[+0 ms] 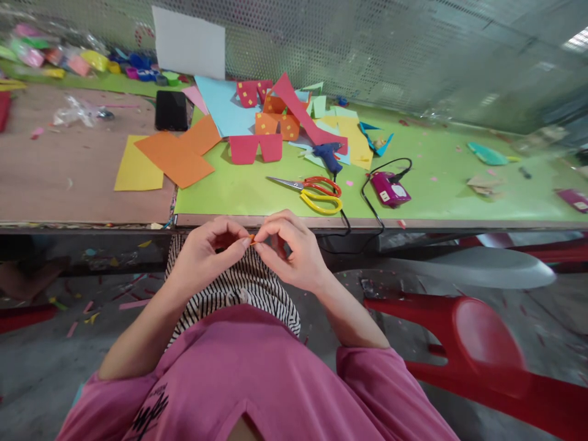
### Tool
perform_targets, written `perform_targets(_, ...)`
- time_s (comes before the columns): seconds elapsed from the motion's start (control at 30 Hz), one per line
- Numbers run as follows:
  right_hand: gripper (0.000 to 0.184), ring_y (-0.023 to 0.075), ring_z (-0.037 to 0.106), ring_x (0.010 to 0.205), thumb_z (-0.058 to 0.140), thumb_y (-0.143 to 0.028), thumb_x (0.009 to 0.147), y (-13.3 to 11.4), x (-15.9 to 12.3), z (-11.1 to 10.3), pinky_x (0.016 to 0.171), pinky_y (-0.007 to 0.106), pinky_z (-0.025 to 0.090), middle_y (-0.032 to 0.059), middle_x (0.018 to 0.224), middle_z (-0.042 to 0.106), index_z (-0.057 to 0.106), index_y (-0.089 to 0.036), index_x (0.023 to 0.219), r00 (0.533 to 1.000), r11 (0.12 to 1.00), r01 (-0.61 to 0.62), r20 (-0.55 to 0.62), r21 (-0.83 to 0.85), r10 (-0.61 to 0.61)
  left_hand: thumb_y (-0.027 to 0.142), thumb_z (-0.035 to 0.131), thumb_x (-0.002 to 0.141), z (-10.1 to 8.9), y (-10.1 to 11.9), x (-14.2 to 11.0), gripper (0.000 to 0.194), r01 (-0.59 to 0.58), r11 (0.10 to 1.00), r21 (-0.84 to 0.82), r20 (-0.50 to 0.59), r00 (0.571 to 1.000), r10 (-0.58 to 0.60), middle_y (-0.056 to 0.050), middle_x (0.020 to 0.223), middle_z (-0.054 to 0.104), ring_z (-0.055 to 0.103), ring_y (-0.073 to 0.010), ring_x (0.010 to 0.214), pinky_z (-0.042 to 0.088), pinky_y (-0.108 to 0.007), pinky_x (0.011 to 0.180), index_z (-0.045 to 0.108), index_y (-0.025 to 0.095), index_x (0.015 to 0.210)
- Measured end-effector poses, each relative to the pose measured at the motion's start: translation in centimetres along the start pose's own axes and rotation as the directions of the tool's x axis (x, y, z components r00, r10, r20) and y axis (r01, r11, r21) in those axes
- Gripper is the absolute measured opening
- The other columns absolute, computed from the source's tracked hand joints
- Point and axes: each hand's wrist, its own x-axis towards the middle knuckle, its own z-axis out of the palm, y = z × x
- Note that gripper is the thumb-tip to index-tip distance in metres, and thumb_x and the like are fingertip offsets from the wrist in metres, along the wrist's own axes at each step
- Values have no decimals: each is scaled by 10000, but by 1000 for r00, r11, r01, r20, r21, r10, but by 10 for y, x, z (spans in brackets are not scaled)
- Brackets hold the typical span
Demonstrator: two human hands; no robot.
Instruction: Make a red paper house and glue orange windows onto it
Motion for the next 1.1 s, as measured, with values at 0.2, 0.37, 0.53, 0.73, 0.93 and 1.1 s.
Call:
perform_targets(0.2, 48, 86, 510, 658, 634, -196, 895, -7, 2, 1, 573, 234, 448, -10, 881, 555, 593, -203, 870, 971, 951, -237, 58, 199, 230, 162, 657, 883, -1, 2, -7, 60, -278, 894, 351, 36, 958, 283, -5, 789, 688, 601, -102, 662, 490, -215, 599, 697, 185, 845)
perform_targets(0.37, 78, 89, 502, 651, 654, -224, 882, -6, 2, 0, 572, 238, 433, -18, 861, 561, 580, -210, 861, 953, 931, -302, 96, 208, 287, 134, 632, 886, -2, 7, -9, 65, -356, 812, 463, 80, 929, 362, -7, 797, 679, 610, -102, 672, 509, -224, 632, 687, 169, 888)
perform_targets(0.53, 83, 92, 501, 655, 655, -229, 883, -6, 1, 0, 576, 239, 430, -22, 844, 558, 578, -215, 859, 952, 929, -304, 97, 211, 289, 145, 654, 891, 0, 8, -10, 45, -368, 799, 475, 73, 922, 381, -6, 793, 690, 612, -99, 656, 509, -212, 602, 688, 170, 874)
perform_targets(0.73, 76, 79, 505, 638, 664, -233, 893, -8, 1, 0, 579, 239, 442, -19, 867, 572, 600, -205, 863, 958, 933, -288, 75, 214, 279, 133, 648, 903, 2, 6, -9, 76, -356, 786, 505, 34, 918, 394, -2, 789, 699, 641, -108, 682, 527, -217, 622, 694, 182, 865)
perform_targets(0.93, 82, 77, 491, 621, 675, -217, 898, -7, 0, -1, 590, 246, 436, -21, 848, 583, 615, -201, 844, 969, 957, -247, 36, 151, 245, 164, 663, 930, 2, 5, -12, 72, -354, 746, 565, 16, 908, 418, -11, 864, 736, 669, -105, 707, 558, -222, 659, 726, 199, 931)
perform_targets(1.1, 79, 83, 484, 625, 665, -191, 901, -8, 0, -4, 606, 255, 431, -17, 849, 599, 609, -197, 845, 980, 977, -196, 44, 79, 193, 199, 676, 929, 0, 8, -12, 80, -315, 749, 583, 25, 928, 371, -23, 954, 760, 681, -121, 745, 583, -256, 711, 737, 226, 974)
